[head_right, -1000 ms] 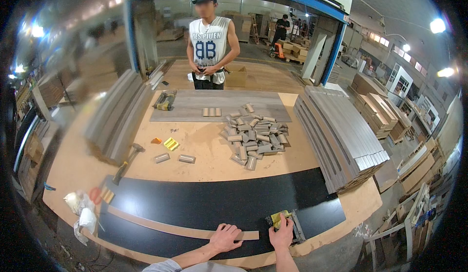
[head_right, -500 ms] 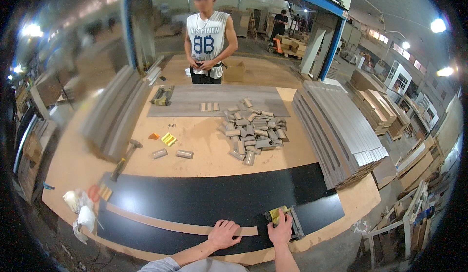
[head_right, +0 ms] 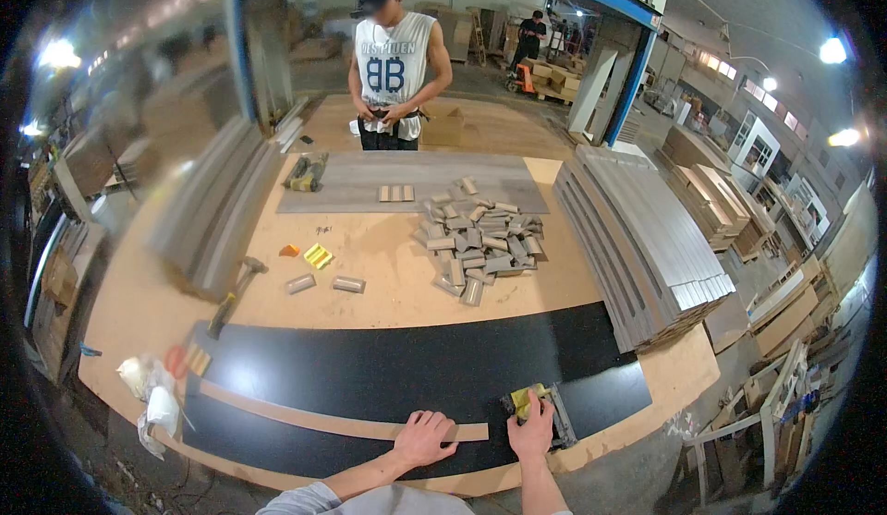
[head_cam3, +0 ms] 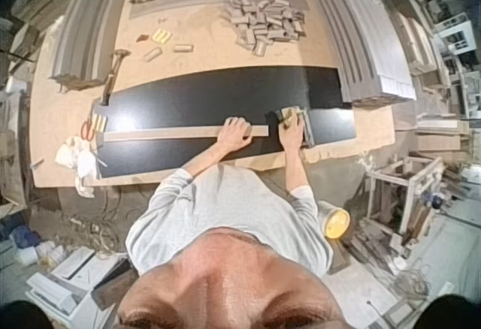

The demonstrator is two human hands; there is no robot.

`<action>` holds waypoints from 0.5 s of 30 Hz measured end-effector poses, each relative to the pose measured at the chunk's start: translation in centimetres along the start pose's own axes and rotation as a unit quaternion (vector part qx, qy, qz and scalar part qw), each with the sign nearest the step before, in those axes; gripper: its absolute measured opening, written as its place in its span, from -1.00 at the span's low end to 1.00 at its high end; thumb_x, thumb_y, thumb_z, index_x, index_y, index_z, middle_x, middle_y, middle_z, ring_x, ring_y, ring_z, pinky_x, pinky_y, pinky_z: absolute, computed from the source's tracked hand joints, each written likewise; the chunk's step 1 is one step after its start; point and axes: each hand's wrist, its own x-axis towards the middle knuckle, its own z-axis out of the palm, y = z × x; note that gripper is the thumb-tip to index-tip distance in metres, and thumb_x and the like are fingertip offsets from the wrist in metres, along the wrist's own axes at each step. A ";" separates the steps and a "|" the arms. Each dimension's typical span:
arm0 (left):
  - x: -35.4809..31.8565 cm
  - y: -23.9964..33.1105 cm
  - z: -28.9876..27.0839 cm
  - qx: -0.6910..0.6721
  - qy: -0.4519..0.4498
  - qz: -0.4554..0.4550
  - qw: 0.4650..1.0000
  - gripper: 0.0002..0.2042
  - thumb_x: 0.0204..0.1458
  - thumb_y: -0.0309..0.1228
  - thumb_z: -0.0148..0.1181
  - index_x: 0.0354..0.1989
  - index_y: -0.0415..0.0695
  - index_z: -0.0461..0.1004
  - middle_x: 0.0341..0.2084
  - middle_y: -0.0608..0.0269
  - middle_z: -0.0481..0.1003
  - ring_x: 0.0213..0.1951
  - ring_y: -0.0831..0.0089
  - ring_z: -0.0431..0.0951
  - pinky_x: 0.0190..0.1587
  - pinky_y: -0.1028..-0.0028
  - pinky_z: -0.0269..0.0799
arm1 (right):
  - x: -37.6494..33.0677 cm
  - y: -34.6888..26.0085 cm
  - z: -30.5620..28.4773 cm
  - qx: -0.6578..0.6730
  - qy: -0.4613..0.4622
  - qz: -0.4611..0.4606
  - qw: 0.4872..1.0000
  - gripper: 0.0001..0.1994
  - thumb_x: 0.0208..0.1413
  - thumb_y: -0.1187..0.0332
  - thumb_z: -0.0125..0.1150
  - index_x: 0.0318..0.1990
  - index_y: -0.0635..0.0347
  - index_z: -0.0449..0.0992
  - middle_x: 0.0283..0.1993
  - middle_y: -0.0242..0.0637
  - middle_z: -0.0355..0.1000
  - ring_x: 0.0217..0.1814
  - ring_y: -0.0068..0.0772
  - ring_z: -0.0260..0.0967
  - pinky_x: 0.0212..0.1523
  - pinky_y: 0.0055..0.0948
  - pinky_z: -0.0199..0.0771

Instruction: The person aligns wooden blocks along a long wooden strip, fastens them using a pneumatic nail gun, and applies glue to the wooden piece from a packet by hand.

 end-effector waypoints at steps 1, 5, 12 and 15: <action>-0.1 0.0 0.1 0.000 0.000 -0.002 1.000 -0.55 0.07 -0.05 0.40 0.00 -0.09 0.55 -0.09 0.16 0.50 0.05 0.16 0.52 0.21 0.12 0.37 | 0.0 0.0 0.0 0.002 0.003 -0.008 1.000 -0.23 0.03 0.34 0.47 0.46 -0.16 0.33 0.37 0.03 0.26 0.38 0.21 0.35 0.30 0.04 0.49; -0.1 -0.3 0.8 -0.006 0.021 -0.002 1.000 -0.56 0.08 -0.04 0.38 0.00 -0.08 0.54 -0.10 0.16 0.50 0.05 0.16 0.52 0.19 0.11 0.37 | 0.1 0.2 0.1 0.005 -0.006 -0.007 1.000 -0.23 0.04 0.34 0.46 0.46 -0.15 0.32 0.38 0.03 0.25 0.38 0.21 0.35 0.30 0.04 0.49; 0.1 -0.3 0.3 0.014 -0.038 -0.020 0.999 -0.49 0.13 0.02 0.35 0.11 -0.08 0.57 -0.02 0.14 0.53 0.11 0.16 0.50 0.28 0.13 0.31 | 0.3 0.1 0.4 -0.003 0.003 -0.010 1.000 -0.25 0.05 0.33 0.45 0.46 -0.13 0.33 0.38 0.02 0.26 0.37 0.20 0.35 0.29 0.04 0.49; 0.1 -0.2 0.2 0.007 -0.030 -0.017 0.999 -0.50 0.12 0.01 0.36 0.10 -0.08 0.56 -0.02 0.14 0.53 0.10 0.16 0.51 0.26 0.13 0.32 | 0.2 0.3 0.4 0.000 0.008 -0.013 1.000 -0.24 0.05 0.33 0.45 0.46 -0.13 0.33 0.38 0.01 0.26 0.37 0.20 0.35 0.29 0.05 0.49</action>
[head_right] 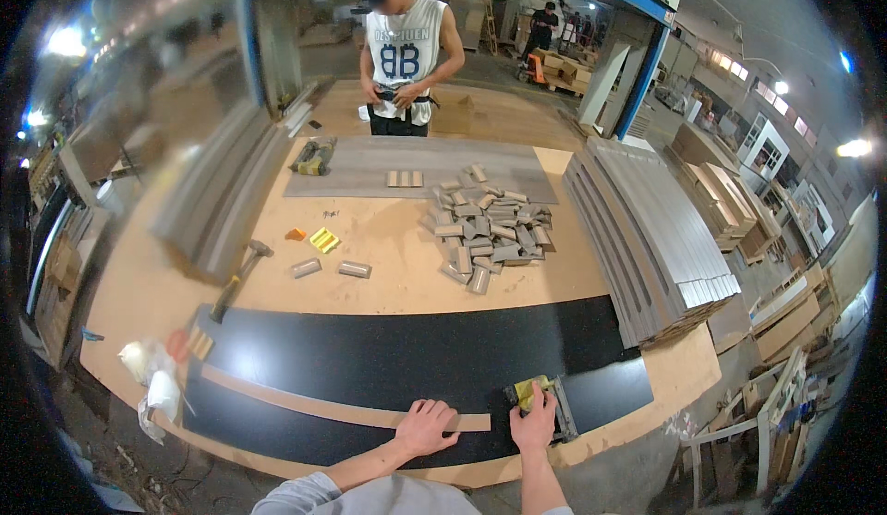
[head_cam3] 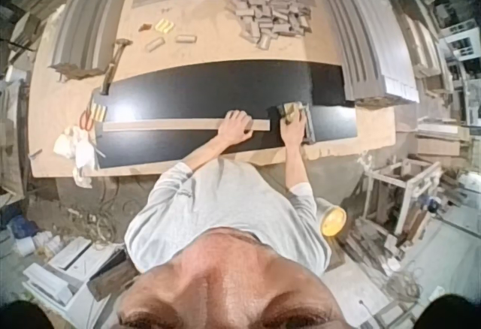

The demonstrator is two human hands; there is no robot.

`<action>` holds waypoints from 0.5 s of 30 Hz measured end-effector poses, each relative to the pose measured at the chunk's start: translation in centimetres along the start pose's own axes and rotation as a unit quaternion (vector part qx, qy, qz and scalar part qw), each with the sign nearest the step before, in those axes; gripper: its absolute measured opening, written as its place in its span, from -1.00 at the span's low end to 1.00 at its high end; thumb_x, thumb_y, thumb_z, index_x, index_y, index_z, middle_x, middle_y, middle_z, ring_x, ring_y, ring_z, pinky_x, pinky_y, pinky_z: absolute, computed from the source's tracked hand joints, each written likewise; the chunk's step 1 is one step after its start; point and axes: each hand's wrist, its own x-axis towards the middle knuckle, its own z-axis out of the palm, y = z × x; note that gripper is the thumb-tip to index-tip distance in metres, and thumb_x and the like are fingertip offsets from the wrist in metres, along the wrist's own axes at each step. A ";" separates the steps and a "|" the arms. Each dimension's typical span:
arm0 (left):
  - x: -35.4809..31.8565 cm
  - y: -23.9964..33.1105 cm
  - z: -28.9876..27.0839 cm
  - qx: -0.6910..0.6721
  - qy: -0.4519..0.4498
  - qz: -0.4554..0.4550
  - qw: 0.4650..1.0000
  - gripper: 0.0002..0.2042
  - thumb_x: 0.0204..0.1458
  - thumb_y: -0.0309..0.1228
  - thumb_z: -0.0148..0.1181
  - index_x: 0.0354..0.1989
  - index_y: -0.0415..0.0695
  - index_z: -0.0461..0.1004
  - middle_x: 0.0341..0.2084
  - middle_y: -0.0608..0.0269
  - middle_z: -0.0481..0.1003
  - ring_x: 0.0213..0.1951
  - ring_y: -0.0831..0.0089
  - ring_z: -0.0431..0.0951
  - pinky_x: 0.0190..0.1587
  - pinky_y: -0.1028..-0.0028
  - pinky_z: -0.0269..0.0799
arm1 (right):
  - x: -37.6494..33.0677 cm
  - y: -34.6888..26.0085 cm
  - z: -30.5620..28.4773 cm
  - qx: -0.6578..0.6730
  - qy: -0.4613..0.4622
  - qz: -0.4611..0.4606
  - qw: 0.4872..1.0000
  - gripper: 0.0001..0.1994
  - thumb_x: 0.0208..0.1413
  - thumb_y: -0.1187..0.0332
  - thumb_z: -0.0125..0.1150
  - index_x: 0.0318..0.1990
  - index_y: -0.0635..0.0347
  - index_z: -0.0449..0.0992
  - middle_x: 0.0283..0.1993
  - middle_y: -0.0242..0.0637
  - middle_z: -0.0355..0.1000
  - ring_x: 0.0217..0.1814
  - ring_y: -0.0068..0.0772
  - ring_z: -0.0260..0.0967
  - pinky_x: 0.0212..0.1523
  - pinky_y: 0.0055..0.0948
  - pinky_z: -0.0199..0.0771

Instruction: The person aligns wooden blocks along a long wooden strip, fastens them using a pneumatic nail gun, and applies glue to the wooden piece from a packet by hand.

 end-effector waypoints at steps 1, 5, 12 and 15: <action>0.0 0.0 0.0 -0.002 -0.003 -0.001 1.000 -0.50 0.12 0.01 0.36 0.10 -0.08 0.56 -0.02 0.14 0.53 0.10 0.16 0.51 0.26 0.13 0.32 | 0.0 0.1 0.1 -0.002 0.003 -0.006 1.000 -0.24 0.05 0.34 0.45 0.46 -0.14 0.32 0.37 0.01 0.26 0.37 0.20 0.35 0.29 0.05 0.49; -0.2 0.0 0.3 -0.004 0.019 0.004 1.000 -0.53 0.08 -0.02 0.39 0.05 -0.07 0.55 -0.05 0.16 0.51 0.08 0.16 0.51 0.23 0.11 0.36 | -0.2 0.2 0.1 -0.005 0.001 -0.005 1.000 -0.24 0.04 0.34 0.45 0.46 -0.15 0.32 0.37 0.02 0.26 0.37 0.20 0.36 0.29 0.06 0.49; -0.1 0.1 0.6 -0.005 0.000 -0.006 1.000 -0.52 0.11 0.00 0.36 0.08 -0.06 0.57 -0.03 0.15 0.53 0.11 0.16 0.50 0.26 0.12 0.31 | 0.6 0.6 0.0 -0.016 -0.030 0.005 0.999 -0.15 0.04 0.35 0.46 0.53 -0.17 0.22 0.40 0.07 0.21 0.35 0.26 0.37 0.30 0.06 0.49; -0.1 -0.1 0.5 -0.009 -0.011 -0.008 1.000 -0.52 0.09 0.00 0.36 0.06 -0.06 0.57 -0.03 0.15 0.52 0.11 0.16 0.49 0.27 0.12 0.31 | 1.7 -0.5 -1.4 -0.023 -0.079 0.022 0.996 -0.05 0.03 0.35 0.46 0.60 -0.25 0.10 0.39 0.15 0.18 0.30 0.32 0.41 0.28 0.07 0.52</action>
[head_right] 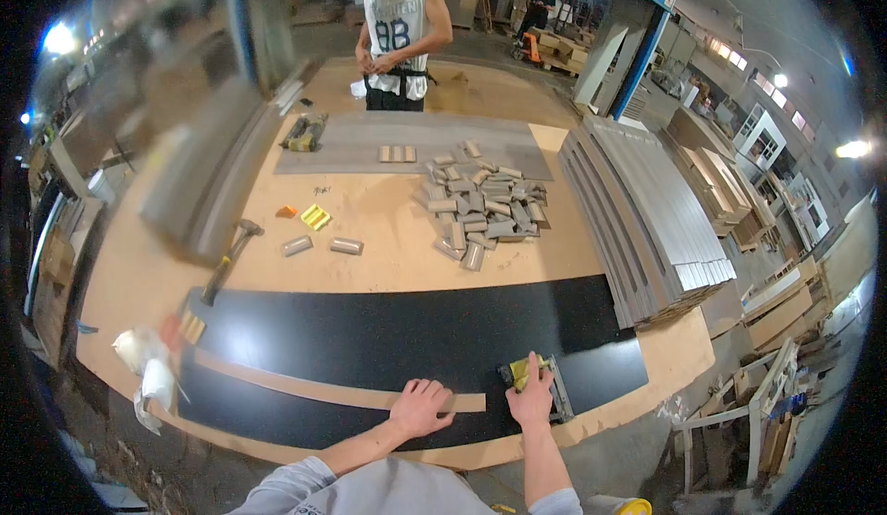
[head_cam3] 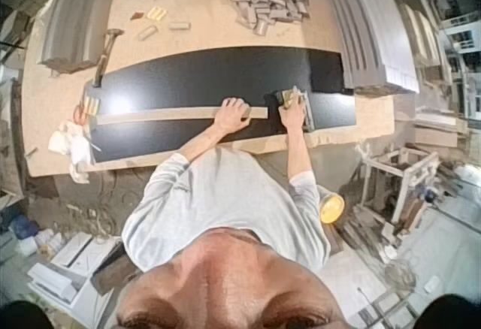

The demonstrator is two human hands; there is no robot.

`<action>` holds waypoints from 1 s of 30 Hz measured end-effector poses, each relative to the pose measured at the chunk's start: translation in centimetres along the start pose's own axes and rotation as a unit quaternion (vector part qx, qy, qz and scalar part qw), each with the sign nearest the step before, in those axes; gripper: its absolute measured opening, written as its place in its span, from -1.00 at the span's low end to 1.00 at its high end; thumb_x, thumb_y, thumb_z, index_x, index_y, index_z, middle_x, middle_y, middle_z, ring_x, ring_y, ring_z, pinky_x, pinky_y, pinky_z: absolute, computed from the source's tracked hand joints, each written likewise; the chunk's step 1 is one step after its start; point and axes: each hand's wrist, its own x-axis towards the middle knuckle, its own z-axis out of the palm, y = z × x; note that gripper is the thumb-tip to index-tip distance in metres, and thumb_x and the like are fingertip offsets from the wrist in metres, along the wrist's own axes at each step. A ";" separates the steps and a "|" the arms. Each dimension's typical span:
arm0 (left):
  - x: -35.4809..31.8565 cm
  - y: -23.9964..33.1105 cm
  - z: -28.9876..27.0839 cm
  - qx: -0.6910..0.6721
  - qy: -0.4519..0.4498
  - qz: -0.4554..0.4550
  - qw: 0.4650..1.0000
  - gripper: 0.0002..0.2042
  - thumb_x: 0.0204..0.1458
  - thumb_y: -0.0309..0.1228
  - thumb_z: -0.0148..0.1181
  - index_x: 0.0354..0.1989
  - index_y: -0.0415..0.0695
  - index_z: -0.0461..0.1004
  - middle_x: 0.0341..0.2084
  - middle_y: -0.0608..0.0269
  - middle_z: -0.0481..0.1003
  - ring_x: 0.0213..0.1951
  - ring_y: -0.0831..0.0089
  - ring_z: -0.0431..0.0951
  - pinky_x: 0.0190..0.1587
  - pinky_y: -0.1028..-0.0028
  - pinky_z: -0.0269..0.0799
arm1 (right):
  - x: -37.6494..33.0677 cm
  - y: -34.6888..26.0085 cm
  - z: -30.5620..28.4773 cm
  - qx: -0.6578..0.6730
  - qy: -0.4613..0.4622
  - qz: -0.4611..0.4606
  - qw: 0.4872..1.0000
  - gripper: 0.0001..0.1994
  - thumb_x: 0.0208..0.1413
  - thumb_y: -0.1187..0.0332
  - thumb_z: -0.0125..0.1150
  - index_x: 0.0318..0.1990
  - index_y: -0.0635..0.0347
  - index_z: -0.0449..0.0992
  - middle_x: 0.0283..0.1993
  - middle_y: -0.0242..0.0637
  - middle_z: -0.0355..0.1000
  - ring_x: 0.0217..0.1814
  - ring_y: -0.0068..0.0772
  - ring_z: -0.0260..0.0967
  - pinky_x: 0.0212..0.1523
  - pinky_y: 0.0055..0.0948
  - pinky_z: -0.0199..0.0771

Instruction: The person aligns wooden blocks along a long wooden strip, fastens them using a pneumatic nail gun, and applies glue to the wooden piece from a packet by hand.

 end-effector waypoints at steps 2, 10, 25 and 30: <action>0.1 -0.1 0.0 -0.003 0.056 0.025 0.998 -0.59 0.05 -0.05 0.40 -0.05 -0.05 0.55 -0.11 0.17 0.49 0.05 0.14 0.50 0.18 0.10 0.40 | 0.4 -0.9 -1.0 -0.061 -0.066 -0.009 0.996 -0.02 0.00 0.36 0.46 0.60 -0.28 0.08 0.37 0.18 0.18 0.27 0.34 0.42 0.26 0.09 0.53; -0.2 -0.4 0.2 -0.029 0.020 0.008 0.999 -0.56 0.02 -0.08 0.42 0.01 -0.05 0.55 -0.09 0.14 0.49 0.09 0.13 0.48 0.26 0.10 0.30 | -0.1 -0.3 -7.4 0.298 -0.204 0.118 0.925 -0.23 0.01 0.64 0.23 0.43 -0.14 0.29 -0.05 -0.16 0.51 -0.22 -0.28 0.57 -0.18 -0.28 0.63; 0.8 -0.7 0.6 -0.040 0.043 0.030 0.998 -0.56 -0.04 -0.16 0.49 -0.05 -0.09 0.51 -0.11 0.19 0.46 0.06 0.19 0.48 0.25 0.08 0.30 | -6.8 -6.1 -8.9 0.345 -0.306 0.051 0.886 -0.31 0.17 0.56 0.38 0.48 -0.01 0.38 -0.02 -0.42 0.60 -0.28 -0.67 0.42 -0.24 -0.56 0.50; 0.4 -0.7 0.4 -0.049 0.033 0.023 0.998 -0.55 -0.03 -0.17 0.50 -0.03 -0.09 0.51 -0.12 0.20 0.47 0.05 0.19 0.49 0.26 0.07 0.29 | -5.8 -7.8 -7.6 0.334 -0.335 0.070 0.878 -0.34 0.14 0.42 0.46 0.43 -0.07 0.45 0.16 -0.31 0.59 0.17 -0.45 0.51 0.29 -0.41 0.47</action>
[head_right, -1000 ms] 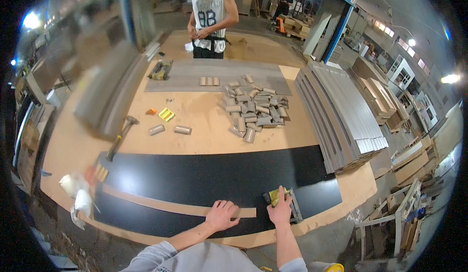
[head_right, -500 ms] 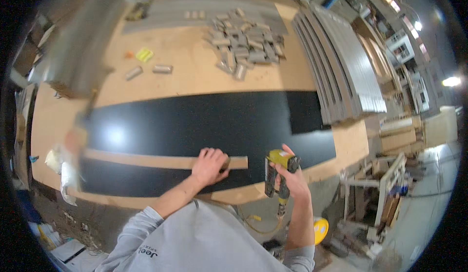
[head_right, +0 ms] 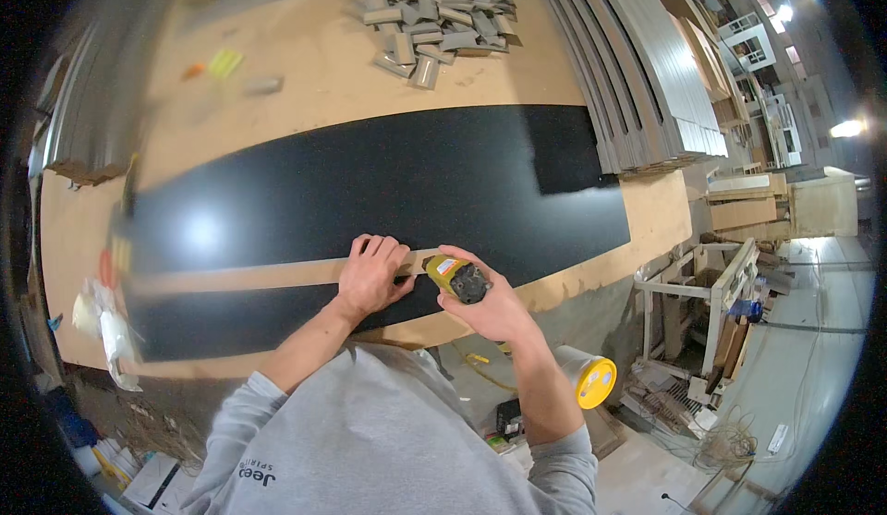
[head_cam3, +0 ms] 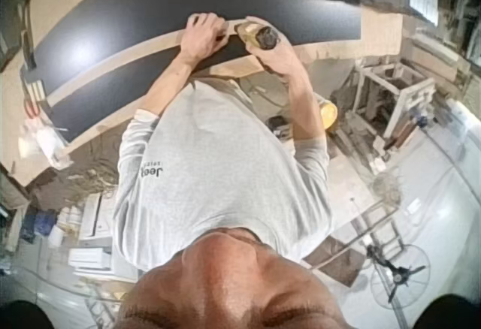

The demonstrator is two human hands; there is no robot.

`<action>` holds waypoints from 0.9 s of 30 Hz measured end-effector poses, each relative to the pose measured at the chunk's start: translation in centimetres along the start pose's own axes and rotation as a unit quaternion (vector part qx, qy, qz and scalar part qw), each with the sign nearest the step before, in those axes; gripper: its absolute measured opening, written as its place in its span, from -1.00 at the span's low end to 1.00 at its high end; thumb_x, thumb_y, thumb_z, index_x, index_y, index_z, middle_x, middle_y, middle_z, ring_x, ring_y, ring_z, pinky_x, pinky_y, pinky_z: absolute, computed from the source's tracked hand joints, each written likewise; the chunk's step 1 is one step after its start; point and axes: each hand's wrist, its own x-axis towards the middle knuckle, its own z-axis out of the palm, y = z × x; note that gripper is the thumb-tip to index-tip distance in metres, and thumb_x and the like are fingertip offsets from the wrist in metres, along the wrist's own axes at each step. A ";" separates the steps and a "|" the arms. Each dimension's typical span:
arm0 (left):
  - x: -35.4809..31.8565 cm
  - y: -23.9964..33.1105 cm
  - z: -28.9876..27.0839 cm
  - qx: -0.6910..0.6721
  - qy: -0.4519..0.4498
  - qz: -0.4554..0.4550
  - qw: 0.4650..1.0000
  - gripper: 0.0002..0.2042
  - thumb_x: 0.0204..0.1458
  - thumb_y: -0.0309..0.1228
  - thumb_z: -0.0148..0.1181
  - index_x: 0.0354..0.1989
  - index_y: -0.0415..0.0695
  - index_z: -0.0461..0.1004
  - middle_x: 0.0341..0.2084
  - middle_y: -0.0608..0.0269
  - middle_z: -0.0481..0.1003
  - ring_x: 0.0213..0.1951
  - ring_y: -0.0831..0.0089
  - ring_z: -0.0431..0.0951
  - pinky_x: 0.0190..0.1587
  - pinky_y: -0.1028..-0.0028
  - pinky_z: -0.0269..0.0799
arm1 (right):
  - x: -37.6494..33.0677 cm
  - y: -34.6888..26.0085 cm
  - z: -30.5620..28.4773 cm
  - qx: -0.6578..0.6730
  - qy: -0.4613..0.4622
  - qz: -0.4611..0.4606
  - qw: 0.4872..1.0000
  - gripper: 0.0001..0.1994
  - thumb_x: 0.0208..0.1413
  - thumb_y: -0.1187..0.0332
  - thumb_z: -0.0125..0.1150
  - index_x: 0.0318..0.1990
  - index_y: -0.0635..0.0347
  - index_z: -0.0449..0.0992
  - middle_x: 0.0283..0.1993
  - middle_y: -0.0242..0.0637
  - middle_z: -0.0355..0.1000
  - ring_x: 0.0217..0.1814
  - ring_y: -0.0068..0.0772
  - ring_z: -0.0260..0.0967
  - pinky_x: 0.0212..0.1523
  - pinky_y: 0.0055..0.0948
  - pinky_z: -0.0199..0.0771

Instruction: The person aligns wooden blocks along a long wooden strip, fastens them using a pneumatic nail gun, and applies glue to the wooden piece from a packet by hand.

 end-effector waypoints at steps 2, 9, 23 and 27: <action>-0.2 -0.1 0.2 -0.012 0.005 -0.001 1.000 -0.54 -0.03 -0.17 0.51 -0.01 -0.09 0.52 -0.12 0.20 0.47 0.04 0.16 0.50 0.27 0.06 0.28 | 0.7 -0.1 0.3 -0.034 -0.002 -0.007 0.999 -0.35 0.13 0.37 0.45 0.42 -0.11 0.46 0.17 -0.28 0.59 0.20 -0.40 0.51 0.31 -0.39 0.45; 0.1 -0.1 -0.1 0.002 -0.001 -0.005 1.000 -0.58 -0.04 -0.15 0.47 -0.08 -0.08 0.51 -0.14 0.22 0.47 0.04 0.23 0.49 0.27 0.11 0.28 | 1.7 -1.1 0.5 -0.085 -0.019 0.033 0.996 -0.31 0.11 0.34 0.45 0.44 -0.19 0.43 0.23 -0.23 0.56 0.26 -0.31 0.50 0.33 -0.34 0.44; 0.1 0.0 -0.1 0.004 0.006 0.005 1.000 -0.52 -0.04 -0.16 0.50 0.00 -0.11 0.52 -0.15 0.20 0.47 0.03 0.19 0.50 0.25 0.08 0.28 | 0.6 0.7 0.8 -0.104 -0.020 0.022 0.994 -0.28 0.18 0.49 0.39 0.50 -0.19 0.36 -0.24 -0.49 0.51 -0.45 -0.68 0.33 -0.40 -0.56 0.43; -0.1 0.0 0.0 0.009 0.013 0.005 1.000 -0.54 -0.04 -0.17 0.50 -0.02 -0.11 0.52 -0.15 0.19 0.47 0.03 0.19 0.51 0.24 0.09 0.28 | 0.5 0.9 1.2 -0.080 -0.016 -0.003 0.997 -0.28 0.16 0.48 0.40 0.49 -0.18 0.37 -0.24 -0.49 0.52 -0.42 -0.69 0.36 -0.40 -0.55 0.43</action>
